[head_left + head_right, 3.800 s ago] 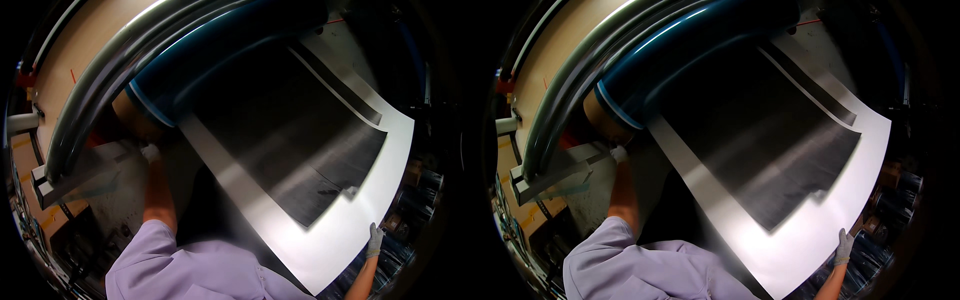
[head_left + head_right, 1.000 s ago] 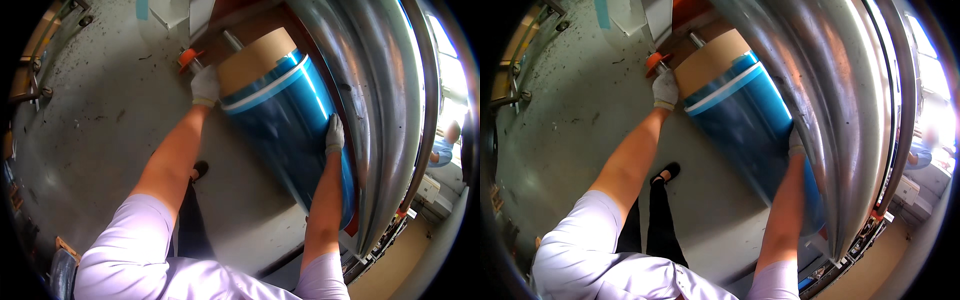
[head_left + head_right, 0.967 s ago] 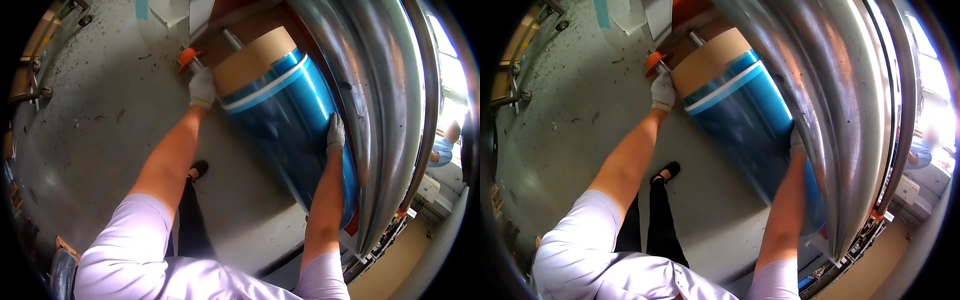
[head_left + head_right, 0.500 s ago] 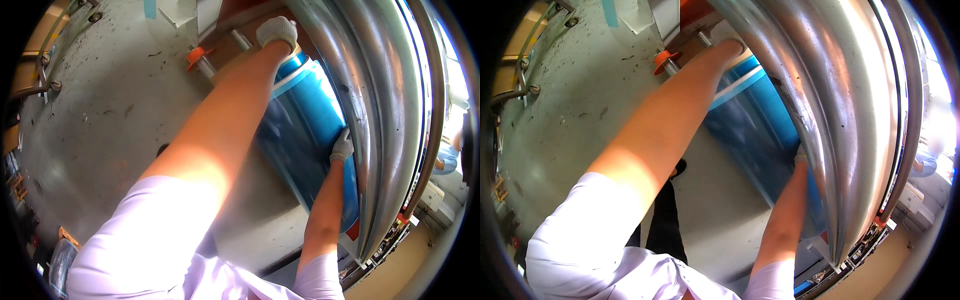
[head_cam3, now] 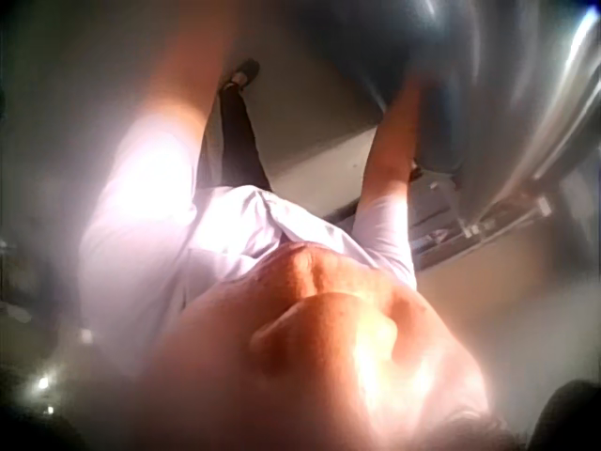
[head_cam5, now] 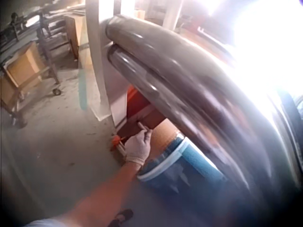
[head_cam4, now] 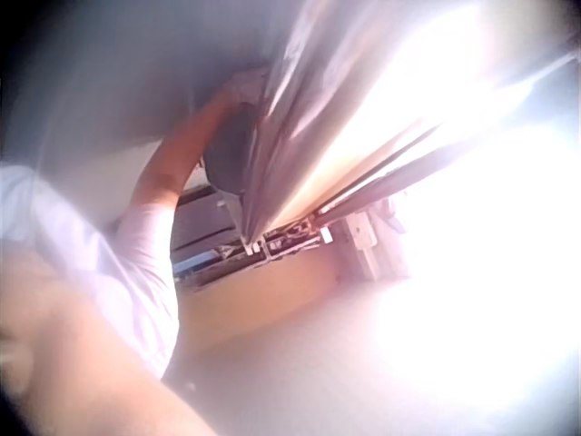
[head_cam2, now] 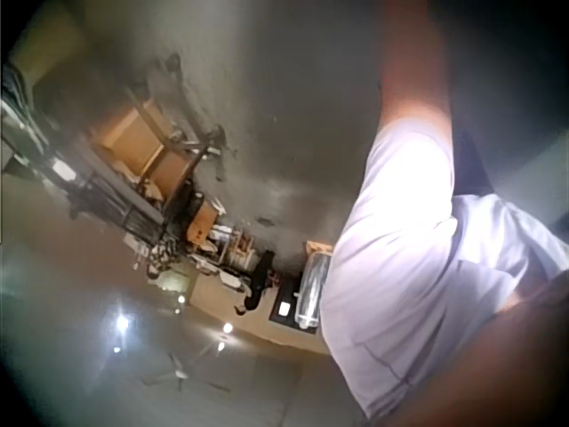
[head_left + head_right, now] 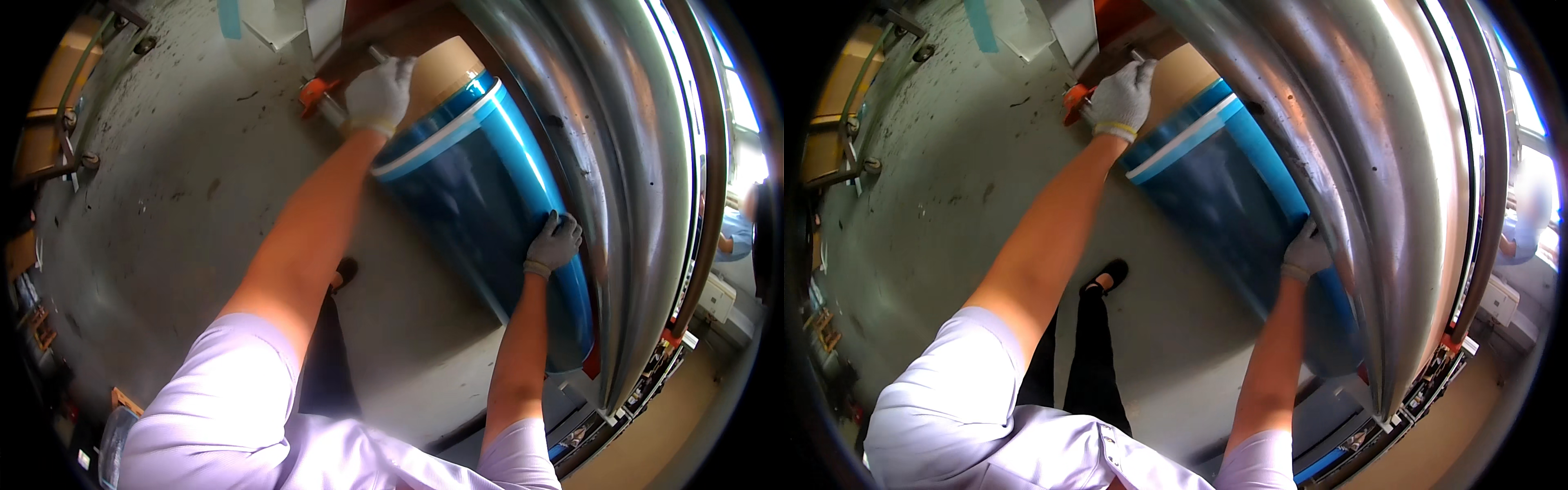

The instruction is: The person wraps a stack of flat rectangular items in blue plastic film on a table, then moves to a large roll of blue film, unrolls and cuts a sheet, and wraps a cylindrical roll in clear plastic film. The wrapped roll is placed on a pallet with other wrapped rolls.

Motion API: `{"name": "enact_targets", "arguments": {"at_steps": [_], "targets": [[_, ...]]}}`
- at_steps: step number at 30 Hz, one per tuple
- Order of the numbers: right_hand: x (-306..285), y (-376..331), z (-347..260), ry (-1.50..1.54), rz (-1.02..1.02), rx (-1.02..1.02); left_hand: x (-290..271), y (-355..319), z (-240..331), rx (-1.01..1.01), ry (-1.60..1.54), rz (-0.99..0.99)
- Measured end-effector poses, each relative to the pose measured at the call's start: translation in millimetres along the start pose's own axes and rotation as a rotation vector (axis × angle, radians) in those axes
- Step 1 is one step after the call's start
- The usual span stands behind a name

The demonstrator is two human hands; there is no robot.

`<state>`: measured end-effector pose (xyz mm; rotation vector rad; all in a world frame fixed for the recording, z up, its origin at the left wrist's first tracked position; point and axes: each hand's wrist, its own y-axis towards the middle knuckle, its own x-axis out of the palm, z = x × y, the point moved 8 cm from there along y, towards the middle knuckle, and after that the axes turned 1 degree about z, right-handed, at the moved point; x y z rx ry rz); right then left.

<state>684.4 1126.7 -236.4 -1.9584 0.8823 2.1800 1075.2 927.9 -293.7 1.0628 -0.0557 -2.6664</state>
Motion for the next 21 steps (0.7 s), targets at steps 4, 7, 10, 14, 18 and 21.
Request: {"name": "enact_targets", "arguments": {"at_steps": [4, 7, 10, 14, 18, 21], "targets": [[63.1, 26.8, 62.6, -0.139, -0.108, -0.327, 3.4, -30.5, -35.6, 0.208, -0.235, 0.218], [112.1, 58.0, 122.0, -0.202, -0.287, -0.367, 53.2, -56.7, -105.0, -0.058, -0.011, -0.127], [126.5, 67.9, 102.5, -0.213, -0.366, -0.346, 61.5, -76.4, -151.8, 0.037, 0.065, -0.063], [84.8, 29.4, 25.2, -0.055, -0.237, -0.276, 62.7, -55.7, -200.1, 0.012, 0.011, -0.255], [-30.6, -17.9, -16.2, -0.025, -0.161, 0.111, 54.3, 25.7, 34.8, 0.448, -0.086, -0.348], [-35.5, -43.5, -42.4, -0.094, 0.023, -0.003, 70.9, 73.9, 78.7, 0.098, 0.100, -0.452]]}}
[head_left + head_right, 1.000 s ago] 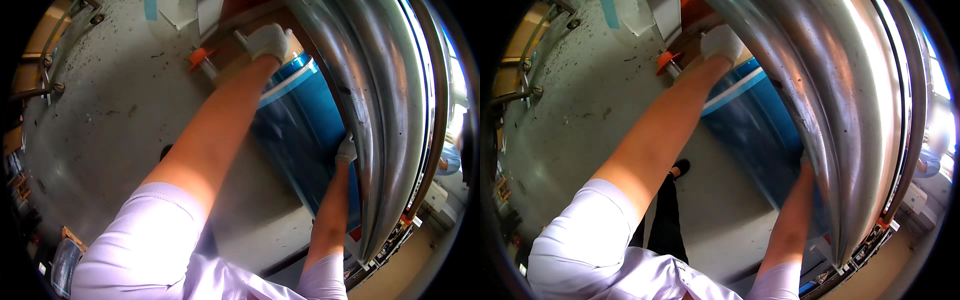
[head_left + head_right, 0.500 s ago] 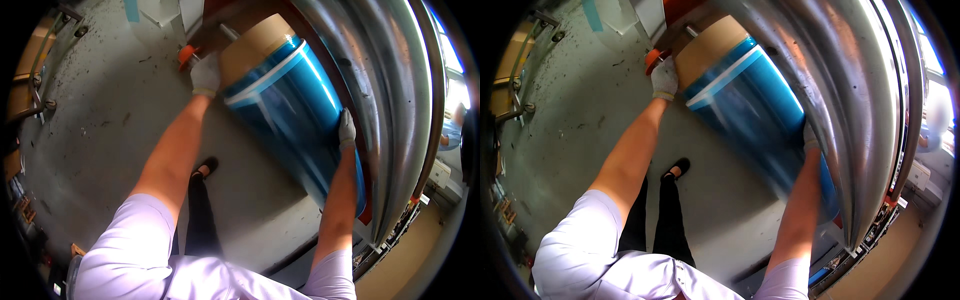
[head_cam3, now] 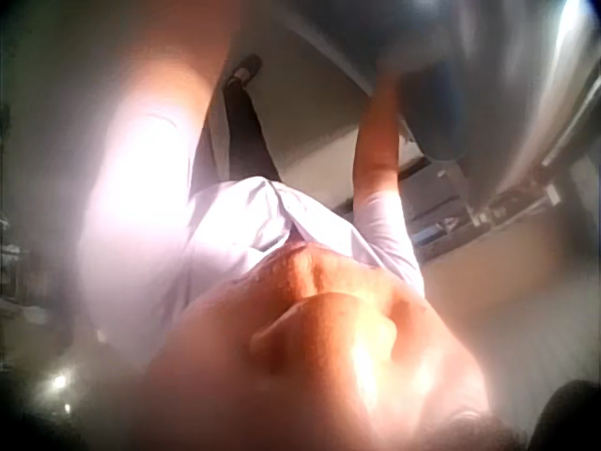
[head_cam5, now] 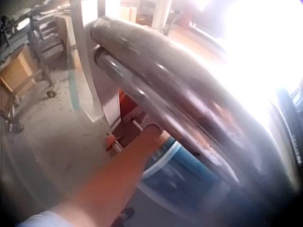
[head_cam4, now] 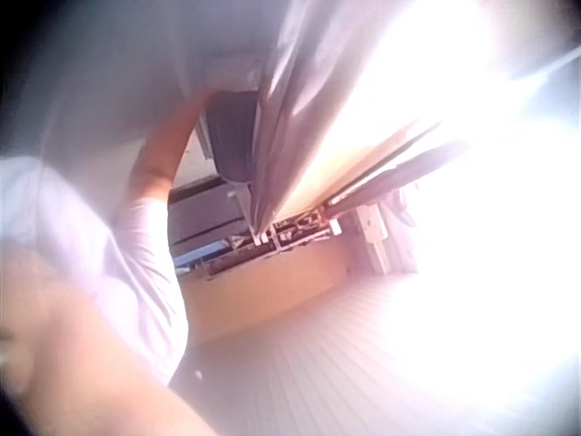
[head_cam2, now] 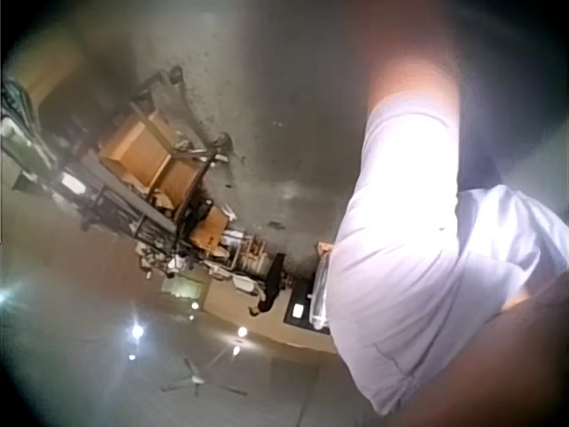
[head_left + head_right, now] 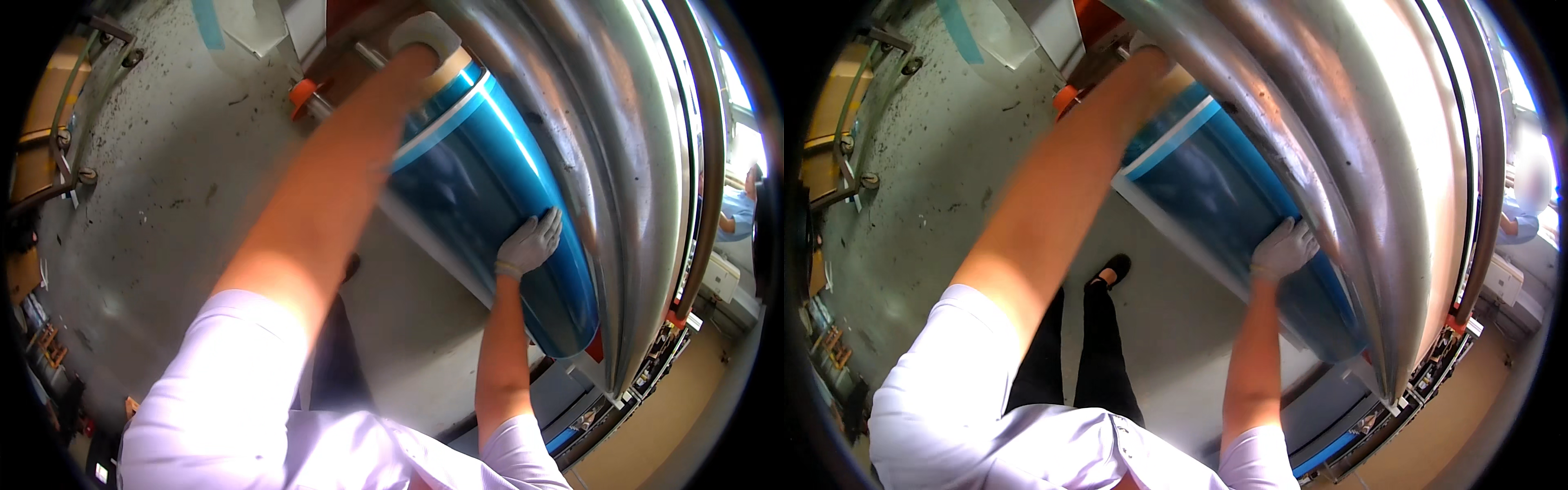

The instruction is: The person wraps a stack of flat rectangular items in blue plastic film on a table, then moves to a large roll of blue film, unrolls and cuts a sheet, and wraps a cylindrical roll in clear plastic film. The wrapped roll is placed on a pallet with other wrapped rolls.

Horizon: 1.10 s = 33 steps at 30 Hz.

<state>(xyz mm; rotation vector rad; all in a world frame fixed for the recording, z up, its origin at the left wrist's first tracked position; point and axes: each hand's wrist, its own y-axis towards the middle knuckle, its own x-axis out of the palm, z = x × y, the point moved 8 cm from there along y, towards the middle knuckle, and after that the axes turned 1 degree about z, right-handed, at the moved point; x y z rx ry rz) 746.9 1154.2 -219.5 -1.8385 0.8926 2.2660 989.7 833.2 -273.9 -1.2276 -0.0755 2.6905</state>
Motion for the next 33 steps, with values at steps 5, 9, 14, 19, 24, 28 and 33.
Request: {"name": "enact_targets", "arguments": {"at_steps": [5, 9, 14, 19, 24, 28, 33], "targets": [[-9.3, -31.8, -4.3, -0.033, 0.148, -0.024, -19.5, -49.6, -11.5, -0.195, 0.005, 0.233], [19.3, 33.2, 8.9, 0.128, -0.300, 0.181, -24.9, -85.7, -48.6, -0.239, -0.085, 0.217], [34.2, 35.8, 7.2, -0.023, -0.311, 0.109, 2.7, -121.4, -120.1, -0.070, -0.239, 0.464], [19.5, 10.3, 3.3, 0.040, -0.003, 0.105, 40.1, -143.7, -184.4, -0.166, -0.311, 0.289], [5.1, -21.3, -9.0, -0.035, 0.118, 0.086, 9.8, -184.1, -156.4, -0.050, -0.007, 0.574], [3.1, -21.9, -4.9, 0.018, 0.133, 0.083, 54.6, -261.1, -7.0, 0.728, 0.211, 0.066], [12.6, -19.1, 18.1, 0.004, 0.100, 0.119, 90.5, -234.6, 78.5, 0.857, 0.310, 0.199]]}}
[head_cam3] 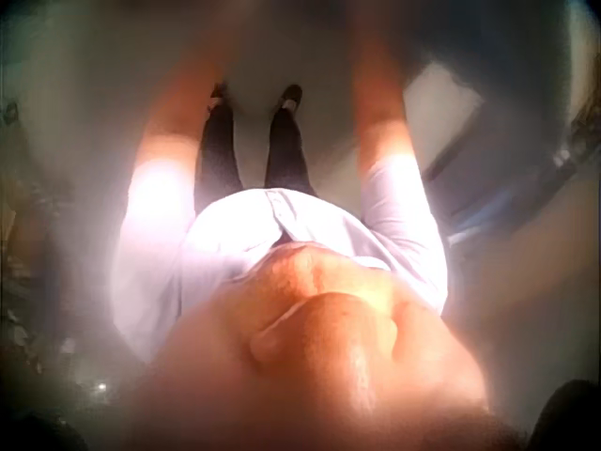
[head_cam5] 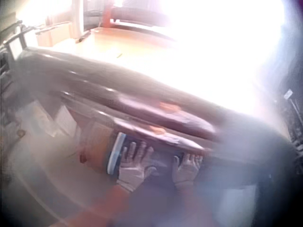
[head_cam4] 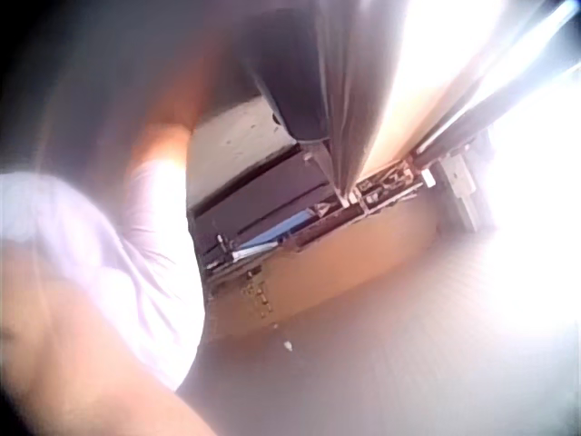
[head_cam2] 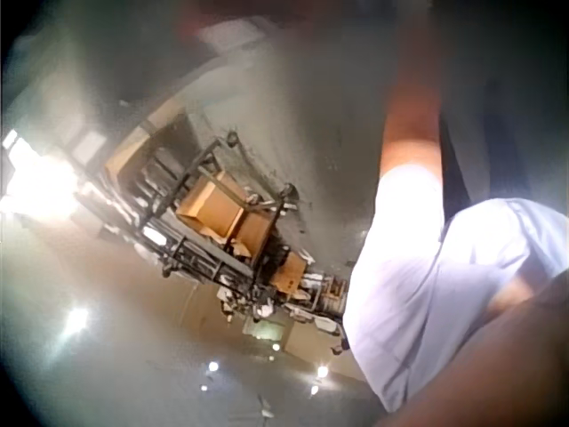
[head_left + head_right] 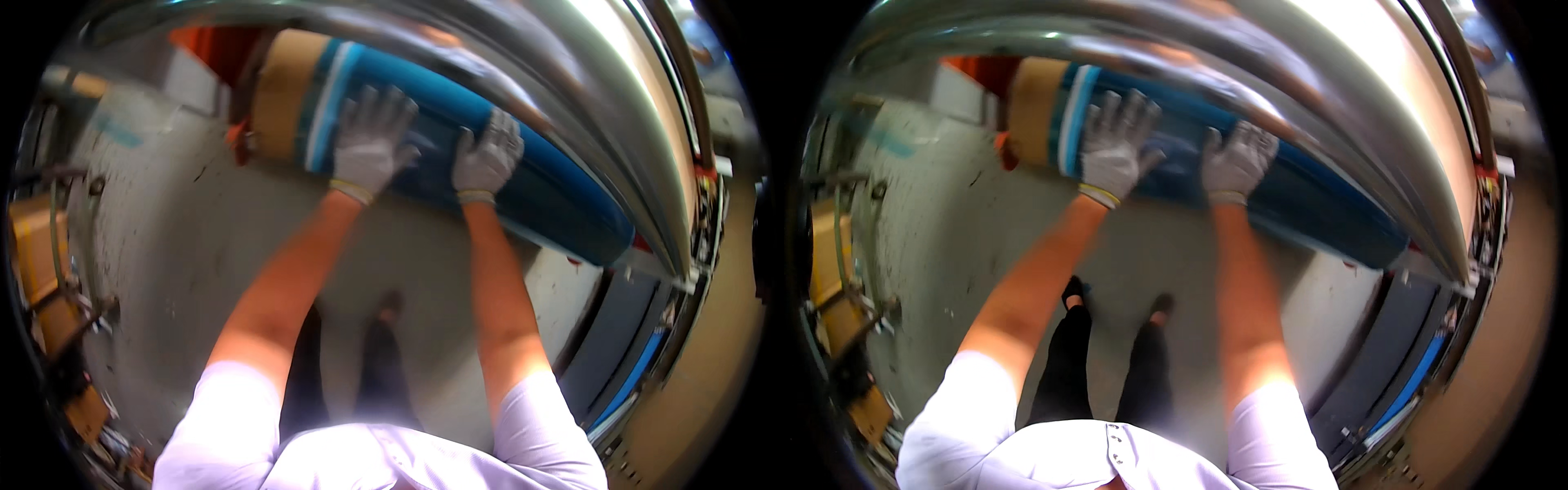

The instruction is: The person wraps a stack of flat rectangular items in blue plastic film on a table, then moves to a large roll of blue film, unrolls and cuts a sheet, and wraps a cylindrical roll in clear plastic film. The wrapped roll is placed on a pallet with other wrapped rolls.

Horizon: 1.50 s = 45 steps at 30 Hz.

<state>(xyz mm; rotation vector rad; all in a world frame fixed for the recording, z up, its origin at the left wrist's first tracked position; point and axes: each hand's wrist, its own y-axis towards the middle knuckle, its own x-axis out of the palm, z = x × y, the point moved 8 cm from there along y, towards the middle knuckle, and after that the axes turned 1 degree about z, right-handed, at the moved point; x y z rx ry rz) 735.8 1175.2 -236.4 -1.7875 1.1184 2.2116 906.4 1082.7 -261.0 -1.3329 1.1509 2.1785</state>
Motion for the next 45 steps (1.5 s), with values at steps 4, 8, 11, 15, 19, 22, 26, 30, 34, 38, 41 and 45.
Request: {"name": "enact_targets", "arguments": {"at_steps": [4, 8, 11, 15, 19, 22, 26, 30, 34, 38, 41, 45], "targets": [[10.4, -0.3, 11.2, 0.111, -0.029, 0.038, 9.9, 59.1, 3.9, -0.202, 0.278, -0.033], [-8.8, -13.2, 18.0, 0.401, -0.110, -0.010, 9.1, 61.7, 2.5, -0.194, 0.418, -0.042], [-30.8, -78.2, 55.7, 0.599, -0.041, -0.189, 12.6, 64.7, 0.1, -0.212, 0.459, -0.064], [40.5, -186.0, 214.5, 0.077, -0.388, -0.077, 28.1, 65.5, -0.4, -0.212, 0.401, -0.125], [-1.5, -111.7, 340.7, 0.129, -0.060, 0.046, 26.4, 61.2, -10.0, -0.259, 0.353, -0.158], [-14.9, -88.6, 406.2, 0.067, -0.007, 0.119, 21.2, 61.5, -3.6, -0.253, 0.270, -0.099], [1.5, -65.9, 472.2, -0.020, -0.175, 0.221, 29.6, 45.2, -25.3, -0.205, 0.434, -0.028], [57.5, -65.2, 551.1, -0.140, -0.723, 0.496, 42.4, 37.5, -6.5, 0.158, 0.681, 0.116], [57.0, -31.8, 356.5, 0.332, -0.103, 0.104, 42.7, 44.4, 2.6, 0.027, 0.578, 0.021], [16.8, 3.6, 106.2, 0.082, -0.118, -0.026, 38.4, 55.4, -15.3, -0.300, 0.245, -0.023], [61.3, 22.3, 99.3, 0.218, -0.402, 0.234, 24.9, 72.6, -11.1, -0.323, 0.114, -0.053], [49.6, 24.0, 78.6, 0.267, -0.325, 0.145, -10.7, 72.4, -137.7, -0.635, 0.028, -0.196]]}}
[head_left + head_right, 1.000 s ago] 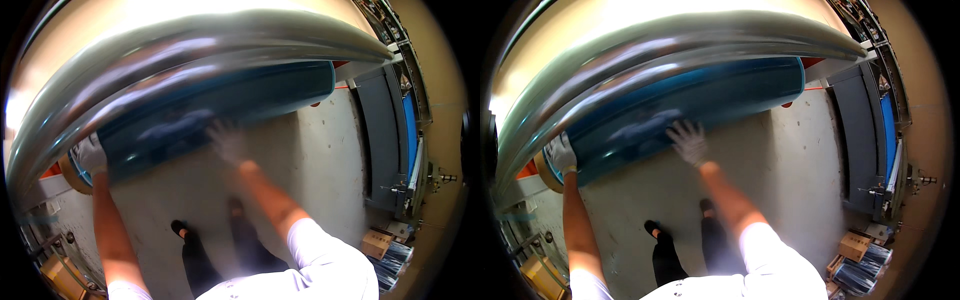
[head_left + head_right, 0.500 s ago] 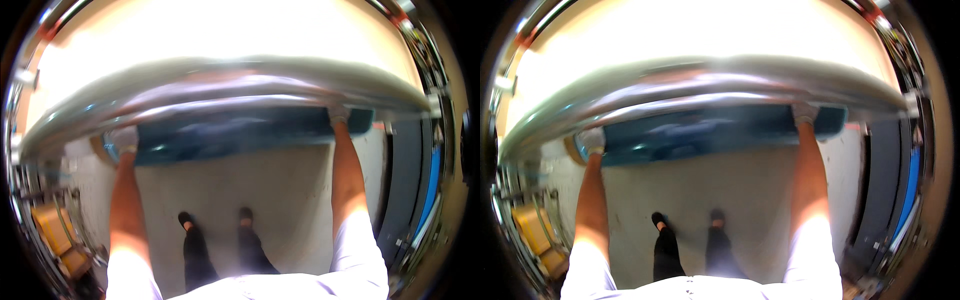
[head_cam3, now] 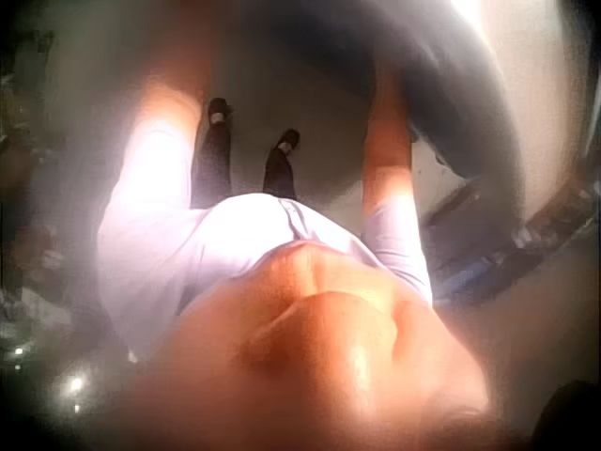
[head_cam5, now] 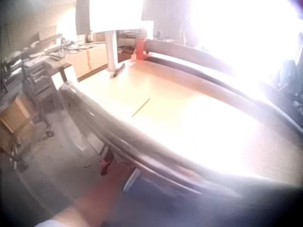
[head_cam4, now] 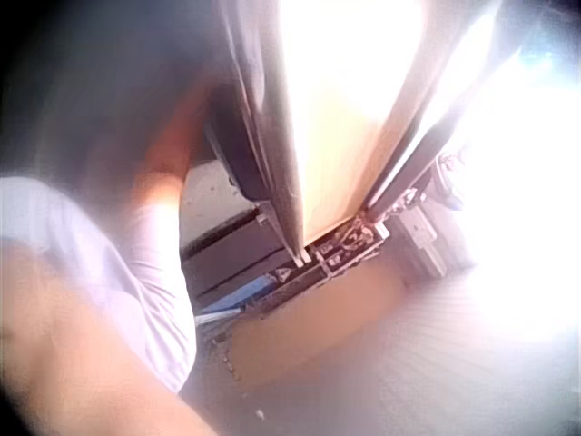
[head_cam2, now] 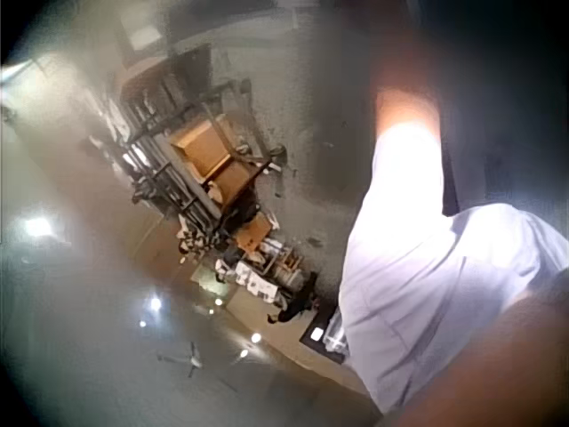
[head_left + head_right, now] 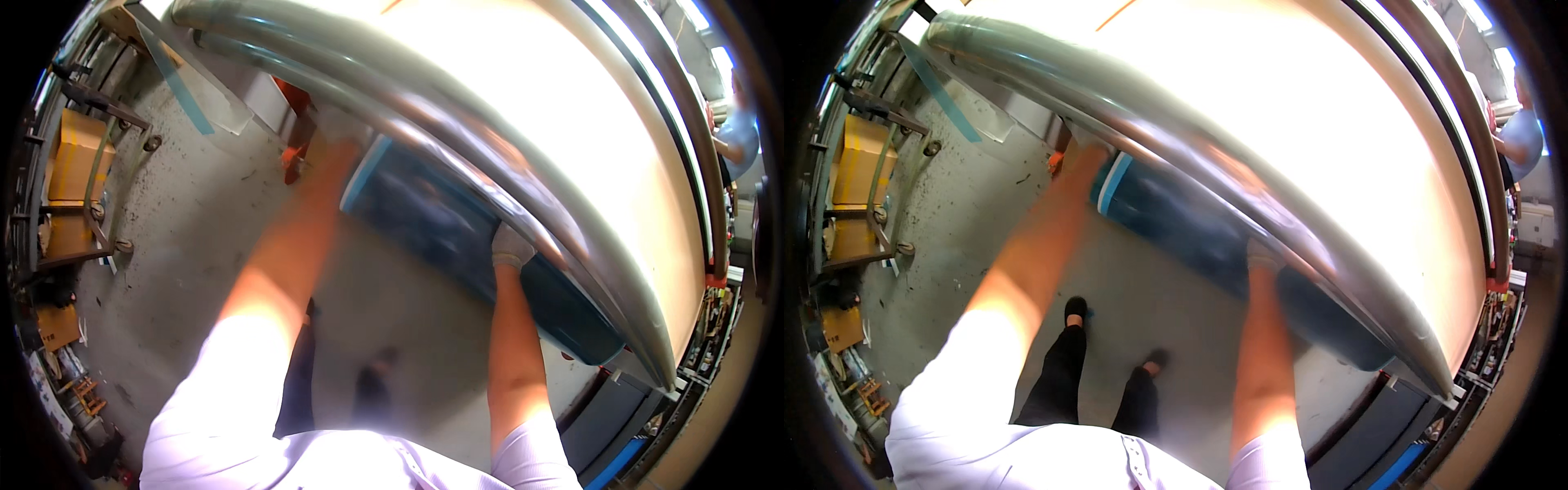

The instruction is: The person wraps a stack of flat rectangular items in blue plastic film on a table, then moves to a large roll of blue film, unrolls and cuts a sheet, and wraps a cylindrical roll in clear plastic film. The wrapped roll is placed on a pallet with other wrapped rolls.

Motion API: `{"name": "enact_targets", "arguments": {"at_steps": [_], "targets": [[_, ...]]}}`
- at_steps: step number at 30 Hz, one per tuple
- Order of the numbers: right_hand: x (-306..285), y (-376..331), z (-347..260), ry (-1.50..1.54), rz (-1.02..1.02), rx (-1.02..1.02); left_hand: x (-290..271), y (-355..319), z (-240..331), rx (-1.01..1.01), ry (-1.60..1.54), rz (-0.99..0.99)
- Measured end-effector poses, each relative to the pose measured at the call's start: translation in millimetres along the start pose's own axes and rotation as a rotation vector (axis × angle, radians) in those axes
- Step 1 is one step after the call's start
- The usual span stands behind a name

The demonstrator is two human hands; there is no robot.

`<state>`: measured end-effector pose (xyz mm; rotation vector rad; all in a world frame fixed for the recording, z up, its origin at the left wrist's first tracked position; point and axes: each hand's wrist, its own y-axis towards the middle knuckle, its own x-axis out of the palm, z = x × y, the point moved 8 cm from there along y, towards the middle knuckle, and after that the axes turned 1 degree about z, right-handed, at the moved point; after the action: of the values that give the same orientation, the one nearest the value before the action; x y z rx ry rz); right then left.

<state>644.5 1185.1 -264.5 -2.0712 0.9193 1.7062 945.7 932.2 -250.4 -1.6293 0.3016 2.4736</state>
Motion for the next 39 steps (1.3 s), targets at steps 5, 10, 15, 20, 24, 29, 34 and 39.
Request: {"name": "enact_targets", "arguments": {"at_steps": [5, 10, 15, 20, 24, 29, 34, 39], "targets": [[9.2, 11.5, 24.8, -0.187, 0.072, 0.015, 0.1, 37.3, -38.5, -0.255, -0.056, -0.009], [-20.7, -16.6, -40.9, -0.195, 0.012, 0.115, 15.2, 31.2, -85.7, -0.429, -0.047, -0.014], [-11.6, -12.5, -62.4, -0.201, 0.015, -0.118, 3.3, -28.3, -114.5, -0.349, -0.360, 0.295], [39.1, 68.1, -65.2, -0.567, -0.146, -0.594, 107.0, -95.2, -189.1, -0.275, -0.551, 0.433], [73.8, 94.1, -65.2, -0.437, -0.267, -0.546, 165.2, -138.3, -236.7, -0.394, -0.734, 0.303], [56.8, 59.8, -91.2, -0.326, -0.206, -0.251, 100.1, -76.5, -218.9, -0.561, -0.840, -0.114], [10.9, -40.9, -152.7, -0.255, 0.254, -0.340, 4.0, 70.3, -86.6, -0.325, -0.340, -0.194], [20.9, -108.9, -141.1, -0.242, 0.301, -0.314, -3.8, 18.0, -87.3, -0.436, -0.315, 0.033]]}}
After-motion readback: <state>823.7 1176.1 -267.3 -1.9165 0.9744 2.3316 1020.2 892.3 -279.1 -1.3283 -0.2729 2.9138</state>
